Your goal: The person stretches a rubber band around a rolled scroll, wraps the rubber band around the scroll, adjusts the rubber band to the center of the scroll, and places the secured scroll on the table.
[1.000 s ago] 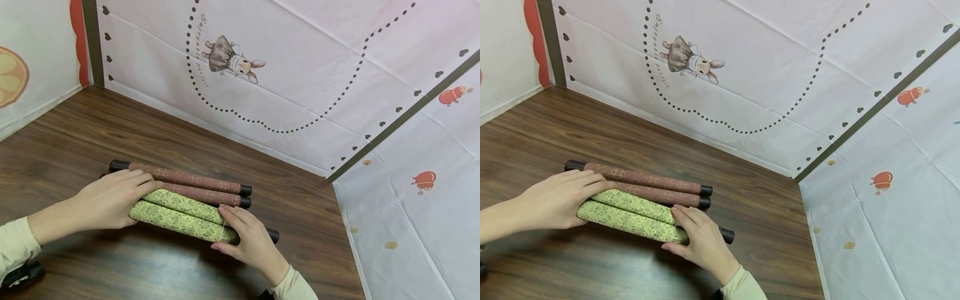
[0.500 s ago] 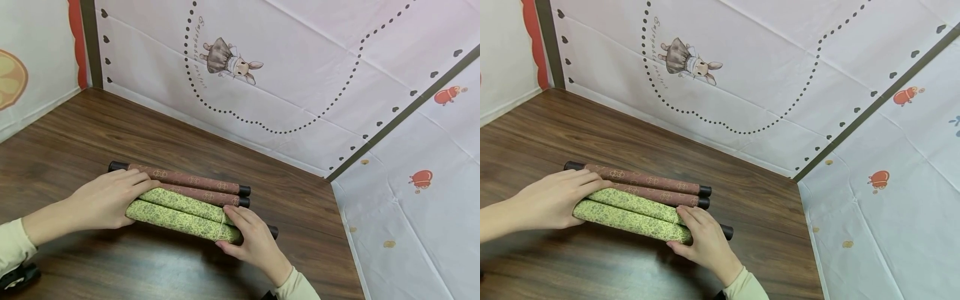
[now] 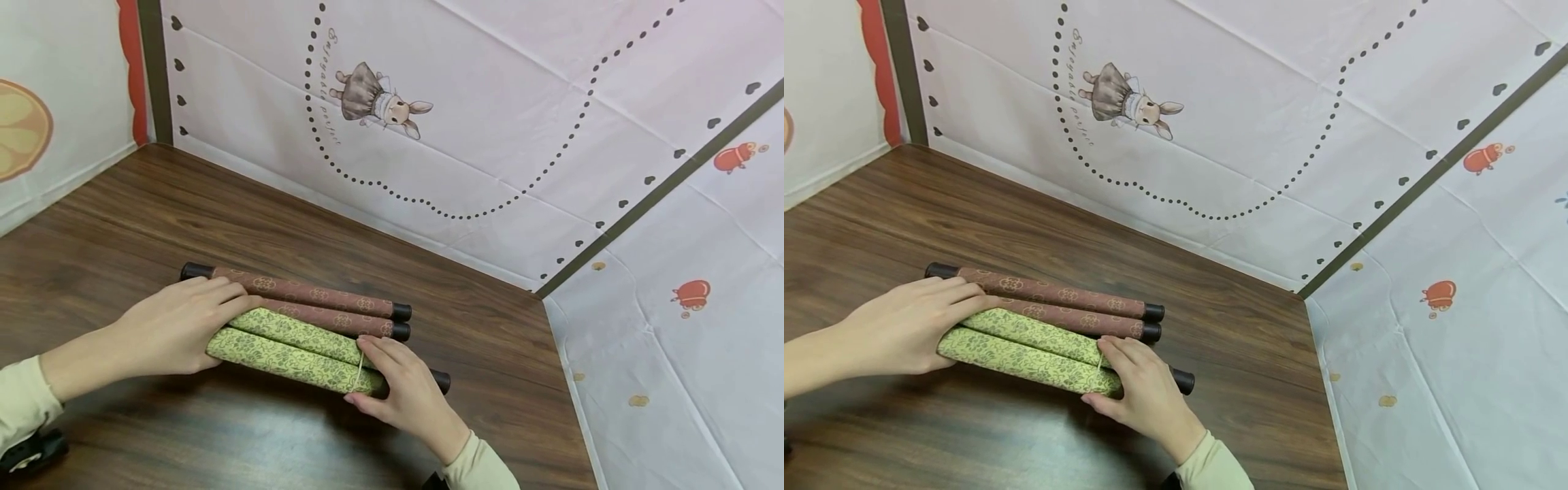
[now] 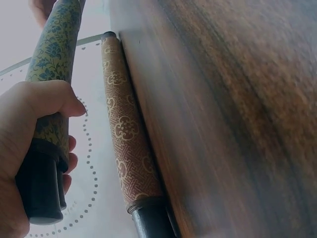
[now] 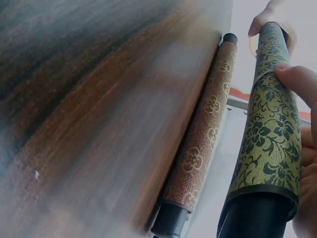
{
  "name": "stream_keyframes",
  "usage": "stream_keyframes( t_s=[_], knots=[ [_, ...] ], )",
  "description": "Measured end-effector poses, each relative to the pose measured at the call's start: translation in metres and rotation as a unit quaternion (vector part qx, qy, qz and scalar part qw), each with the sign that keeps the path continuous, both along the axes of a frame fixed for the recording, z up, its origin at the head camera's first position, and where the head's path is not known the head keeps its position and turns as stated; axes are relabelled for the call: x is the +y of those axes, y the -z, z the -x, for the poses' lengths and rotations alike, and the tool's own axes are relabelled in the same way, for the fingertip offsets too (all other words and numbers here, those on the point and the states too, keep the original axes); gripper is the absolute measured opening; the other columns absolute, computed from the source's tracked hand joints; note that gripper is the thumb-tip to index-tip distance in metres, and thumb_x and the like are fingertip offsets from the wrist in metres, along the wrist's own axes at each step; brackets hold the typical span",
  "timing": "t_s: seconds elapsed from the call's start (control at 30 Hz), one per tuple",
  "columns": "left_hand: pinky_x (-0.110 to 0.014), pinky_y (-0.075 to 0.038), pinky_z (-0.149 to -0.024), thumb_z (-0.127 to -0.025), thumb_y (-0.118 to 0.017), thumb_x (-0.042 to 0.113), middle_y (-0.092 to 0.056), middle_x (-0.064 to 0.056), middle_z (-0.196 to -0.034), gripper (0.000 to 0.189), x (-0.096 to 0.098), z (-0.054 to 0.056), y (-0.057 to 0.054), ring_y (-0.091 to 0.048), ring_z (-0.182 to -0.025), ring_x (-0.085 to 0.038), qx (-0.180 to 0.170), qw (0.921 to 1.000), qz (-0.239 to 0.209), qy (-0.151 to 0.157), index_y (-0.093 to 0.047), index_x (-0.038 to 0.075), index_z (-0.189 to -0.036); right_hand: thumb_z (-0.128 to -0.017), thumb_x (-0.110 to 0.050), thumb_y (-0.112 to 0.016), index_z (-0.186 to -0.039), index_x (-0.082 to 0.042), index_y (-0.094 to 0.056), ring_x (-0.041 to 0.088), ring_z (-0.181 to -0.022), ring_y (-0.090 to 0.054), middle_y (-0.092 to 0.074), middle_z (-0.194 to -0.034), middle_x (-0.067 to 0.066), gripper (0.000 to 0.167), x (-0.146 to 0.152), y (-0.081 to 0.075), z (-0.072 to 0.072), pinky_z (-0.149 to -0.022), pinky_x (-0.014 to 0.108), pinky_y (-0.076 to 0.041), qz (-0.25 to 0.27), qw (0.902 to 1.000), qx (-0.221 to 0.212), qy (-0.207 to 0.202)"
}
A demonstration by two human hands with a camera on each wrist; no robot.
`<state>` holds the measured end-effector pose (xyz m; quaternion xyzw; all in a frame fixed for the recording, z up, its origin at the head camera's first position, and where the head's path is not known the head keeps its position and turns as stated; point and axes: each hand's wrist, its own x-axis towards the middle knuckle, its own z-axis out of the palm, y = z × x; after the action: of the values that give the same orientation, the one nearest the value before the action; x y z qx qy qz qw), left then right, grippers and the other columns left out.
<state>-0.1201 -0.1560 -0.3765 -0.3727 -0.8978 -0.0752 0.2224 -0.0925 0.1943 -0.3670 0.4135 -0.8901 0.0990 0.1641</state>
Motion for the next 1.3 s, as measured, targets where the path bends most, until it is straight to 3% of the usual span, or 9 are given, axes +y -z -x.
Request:
stream_keyframes(
  t_s=[0.37, 0.87, 1.3],
  knots=[
    [-0.038, -0.054, -0.082, -0.040, -0.092, 0.038, -0.062, 0.004, -0.095, 0.089, 0.008, 0.001, 0.004, -0.059, -0.089, -0.014, 0.028, 0.9991, 0.000, 0.031, -0.063, 0.012, -0.119, -0.078, -0.043, -0.080, -0.139, -0.008, -0.055, 0.020, -0.123, -0.062, -0.063, -0.136, 0.004, 0.075, -0.008, 0.004, -0.003, -0.102, 0.031, -0.053, 0.011, 0.9995, -0.016, -0.024],
    [-0.038, -0.056, -0.079, -0.040, -0.093, 0.034, -0.063, 0.003, -0.097, 0.088, 0.004, 0.001, 0.002, -0.060, -0.088, -0.015, 0.007, 0.9999, -0.007, 0.010, -0.065, 0.012, -0.120, -0.076, -0.046, -0.081, -0.140, -0.009, -0.054, 0.017, -0.124, -0.061, -0.063, -0.138, 0.003, 0.079, 0.003, -0.001, -0.006, -0.107, 0.033, -0.050, 0.003, 0.9996, -0.018, 0.020],
    [-0.041, -0.056, -0.086, -0.041, -0.093, 0.033, -0.064, 0.002, -0.099, 0.087, 0.005, 0.001, -0.001, -0.063, -0.092, -0.016, 0.002, 0.9999, -0.006, 0.009, -0.064, 0.011, -0.120, -0.076, -0.044, -0.081, -0.135, -0.007, -0.059, 0.017, -0.121, -0.062, -0.066, -0.131, 0.003, 0.073, -0.001, 0.000, -0.002, -0.103, 0.032, -0.052, 0.016, 0.9998, 0.011, 0.011]
  ],
)
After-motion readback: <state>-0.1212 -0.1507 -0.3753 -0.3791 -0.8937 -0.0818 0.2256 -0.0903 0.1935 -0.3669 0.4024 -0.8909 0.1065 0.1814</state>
